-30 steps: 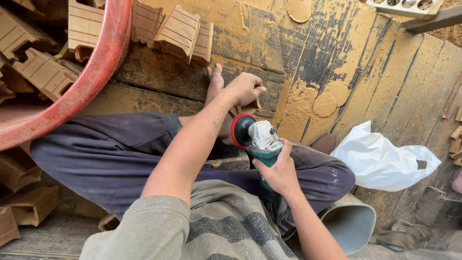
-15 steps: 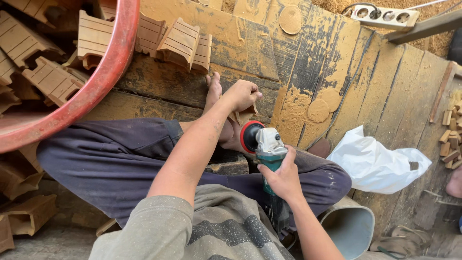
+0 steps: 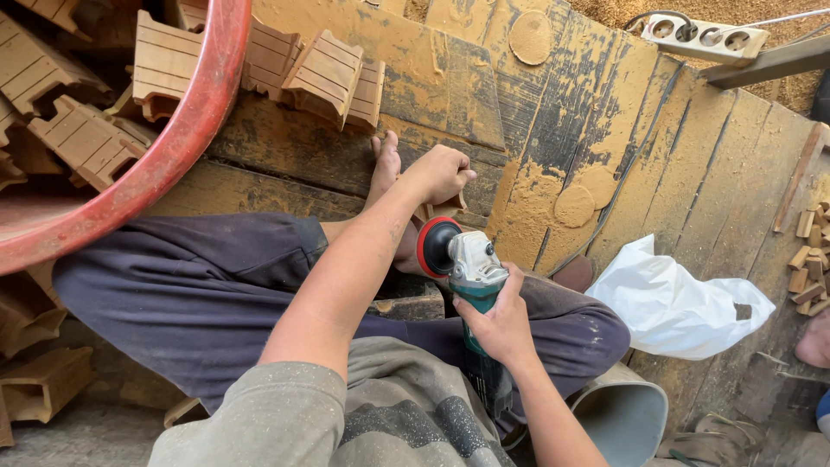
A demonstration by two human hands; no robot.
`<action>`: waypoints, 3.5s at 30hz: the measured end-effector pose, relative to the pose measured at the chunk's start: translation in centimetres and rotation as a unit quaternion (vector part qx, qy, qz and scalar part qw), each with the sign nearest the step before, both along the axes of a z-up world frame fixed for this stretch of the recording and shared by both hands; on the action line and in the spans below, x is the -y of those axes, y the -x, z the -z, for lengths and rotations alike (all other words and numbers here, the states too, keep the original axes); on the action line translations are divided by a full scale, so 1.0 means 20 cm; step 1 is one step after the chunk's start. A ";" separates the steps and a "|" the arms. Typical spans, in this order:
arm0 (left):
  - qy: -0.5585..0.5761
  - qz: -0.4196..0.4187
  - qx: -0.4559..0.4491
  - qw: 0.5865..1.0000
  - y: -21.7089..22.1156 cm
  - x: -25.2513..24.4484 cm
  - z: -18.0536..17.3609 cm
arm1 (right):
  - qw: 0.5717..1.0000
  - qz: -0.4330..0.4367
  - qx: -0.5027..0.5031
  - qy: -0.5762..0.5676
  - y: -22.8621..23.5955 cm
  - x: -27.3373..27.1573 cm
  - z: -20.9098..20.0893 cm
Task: The person uses an angle grinder with a sanding disc to smooth the surfaces and edges of small, interlocking wooden components, picking them from a red bucket and placing them on a wooden platform.
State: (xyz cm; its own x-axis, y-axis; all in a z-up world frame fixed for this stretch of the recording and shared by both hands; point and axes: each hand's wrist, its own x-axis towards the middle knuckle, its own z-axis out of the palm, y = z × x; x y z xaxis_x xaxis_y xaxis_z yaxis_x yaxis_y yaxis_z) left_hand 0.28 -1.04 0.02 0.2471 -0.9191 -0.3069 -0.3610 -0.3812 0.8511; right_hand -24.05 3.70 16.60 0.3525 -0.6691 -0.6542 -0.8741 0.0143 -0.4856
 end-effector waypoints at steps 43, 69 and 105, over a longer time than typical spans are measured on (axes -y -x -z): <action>-0.001 -0.015 -0.009 1.000 0.03 -0.05 -0.06 | 1.000 0.019 -0.008 0.023 0.06 0.00 -0.05; 0.005 -0.008 0.005 1.000 0.04 -0.04 -0.01 | 1.000 0.018 -0.001 0.020 0.04 -0.01 -0.06; -0.044 0.001 0.025 0.999 0.08 -0.08 -0.14 | 1.000 -0.011 0.000 0.015 0.04 -0.02 0.01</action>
State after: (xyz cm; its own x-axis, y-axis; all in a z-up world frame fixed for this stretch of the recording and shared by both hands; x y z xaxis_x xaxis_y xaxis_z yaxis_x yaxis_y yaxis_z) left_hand -1.31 0.55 2.87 0.2621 -0.8899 -0.3733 -0.4023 -0.4524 0.7959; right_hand -24.77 4.02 16.45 0.3671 -0.6807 -0.6340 -0.8742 -0.0197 -0.4852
